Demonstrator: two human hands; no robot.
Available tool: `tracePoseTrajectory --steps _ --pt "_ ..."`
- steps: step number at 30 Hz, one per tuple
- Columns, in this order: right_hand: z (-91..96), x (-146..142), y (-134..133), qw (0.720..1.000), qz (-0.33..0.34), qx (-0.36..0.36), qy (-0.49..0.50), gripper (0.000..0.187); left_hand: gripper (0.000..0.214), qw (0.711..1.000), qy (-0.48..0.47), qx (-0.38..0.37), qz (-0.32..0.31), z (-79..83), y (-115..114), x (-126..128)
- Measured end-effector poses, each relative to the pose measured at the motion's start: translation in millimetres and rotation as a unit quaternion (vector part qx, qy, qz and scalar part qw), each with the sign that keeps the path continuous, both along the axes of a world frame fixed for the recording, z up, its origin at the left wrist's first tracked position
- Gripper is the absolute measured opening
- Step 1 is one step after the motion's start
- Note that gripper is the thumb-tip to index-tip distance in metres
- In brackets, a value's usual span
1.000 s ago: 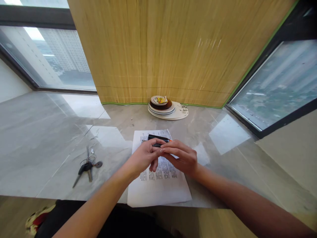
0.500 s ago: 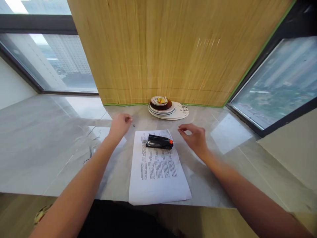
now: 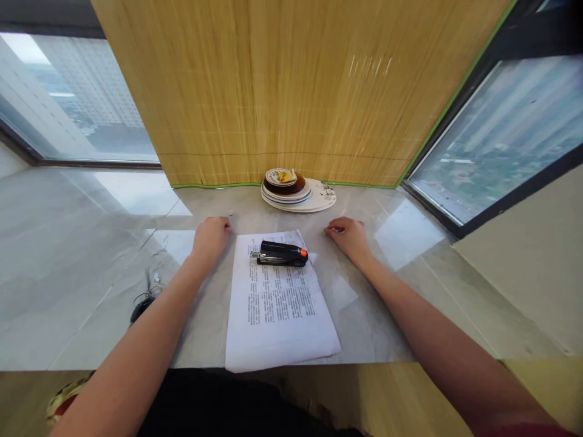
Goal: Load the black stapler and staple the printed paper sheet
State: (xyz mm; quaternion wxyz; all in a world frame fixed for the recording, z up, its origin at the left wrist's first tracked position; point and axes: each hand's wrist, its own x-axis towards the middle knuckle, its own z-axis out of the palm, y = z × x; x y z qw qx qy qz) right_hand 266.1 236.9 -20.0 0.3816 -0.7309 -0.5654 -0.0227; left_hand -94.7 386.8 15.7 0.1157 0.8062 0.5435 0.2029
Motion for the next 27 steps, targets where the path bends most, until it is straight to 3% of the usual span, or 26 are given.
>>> tracePoseTrajectory --steps 4,6,8,10,13,18,27 --pt "20.1 -36.1 -14.2 0.986 -0.014 0.166 -0.013 0.015 0.018 0.995 -0.092 -0.027 -0.003 29.5 -39.0 -4.0" --pt "28.7 -62.3 -26.8 0.963 0.054 0.264 -0.023 0.011 0.019 0.95 -0.278 -0.13 -0.064 41.9 -69.7 0.0" --pt "33.5 -85.0 -38.8 0.943 0.136 0.301 -0.046 0.009 0.027 0.903 -0.35 -0.217 -0.124 49.0 -98.5 6.5" --pt "34.3 -98.7 -46.2 0.933 0.196 0.294 -0.064 0.016 0.031 0.873 -0.385 -0.266 -0.137 50.5 -118.0 12.5" --pt "29.7 -103.2 -45.1 0.942 0.238 0.23 -0.051 0.018 0.032 0.85 -0.419 -0.294 -0.122 45.2 -126.0 14.7" --pt "15.9 -100.8 -31.8 0.95 0.287 0.123 -0.009 0.027 0.033 0.853 -0.435 -0.277 -0.078 31.0 -115.2 4.6" --pt "7.9 -103.8 -28.8 0.949 0.306 0.078 0.014 0.03 0.035 0.864 -0.423 -0.265 -0.06 19.9 -109.7 -2.5"
